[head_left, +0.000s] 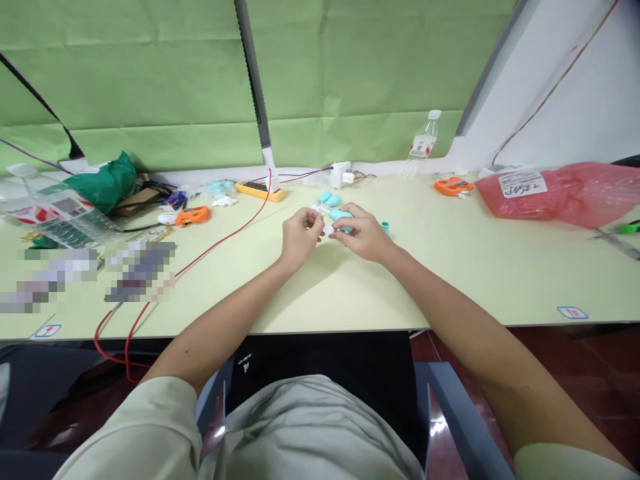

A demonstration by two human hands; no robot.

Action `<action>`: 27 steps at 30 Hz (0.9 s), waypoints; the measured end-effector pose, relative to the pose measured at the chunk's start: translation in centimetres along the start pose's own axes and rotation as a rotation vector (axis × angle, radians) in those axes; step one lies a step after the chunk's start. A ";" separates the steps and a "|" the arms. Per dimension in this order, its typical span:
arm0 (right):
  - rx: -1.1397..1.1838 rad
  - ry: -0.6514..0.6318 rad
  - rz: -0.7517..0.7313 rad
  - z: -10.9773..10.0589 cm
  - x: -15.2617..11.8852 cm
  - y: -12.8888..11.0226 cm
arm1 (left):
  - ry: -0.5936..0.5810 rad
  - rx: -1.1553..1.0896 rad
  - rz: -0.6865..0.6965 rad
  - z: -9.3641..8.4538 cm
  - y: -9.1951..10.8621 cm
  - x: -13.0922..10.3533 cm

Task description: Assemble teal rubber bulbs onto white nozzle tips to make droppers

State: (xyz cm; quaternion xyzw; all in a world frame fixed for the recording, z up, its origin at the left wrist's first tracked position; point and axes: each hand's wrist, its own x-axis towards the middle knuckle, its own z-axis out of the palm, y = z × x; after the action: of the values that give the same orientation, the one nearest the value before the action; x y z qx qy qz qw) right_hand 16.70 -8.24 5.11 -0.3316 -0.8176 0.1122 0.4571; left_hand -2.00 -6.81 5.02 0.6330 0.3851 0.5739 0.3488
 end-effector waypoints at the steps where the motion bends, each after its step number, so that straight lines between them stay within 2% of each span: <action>1: -0.012 0.002 -0.003 0.0 0.0 0.0 | 0.002 -0.002 0.001 0.0 0.0 0.0; 11: -0.041 0.012 -0.005 -0.1 0.1 0.1 | -0.026 -0.043 -0.019 0.0 -0.1 0.1; 20: -0.134 0.013 -0.082 -0.2 0.2 0.2 | -0.068 -0.140 -0.124 0.0 0.1 0.4; 27: -0.228 0.006 -0.075 -0.4 0.2 -0.2 | -0.086 -0.163 -0.155 0.0 0.3 0.4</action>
State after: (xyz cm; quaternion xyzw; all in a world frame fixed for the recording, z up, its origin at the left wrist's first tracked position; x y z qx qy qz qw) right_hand 16.92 -8.31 5.57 -0.3508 -0.8357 0.0003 0.4226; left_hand -1.91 -6.58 5.52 0.5948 0.3695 0.5471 0.4587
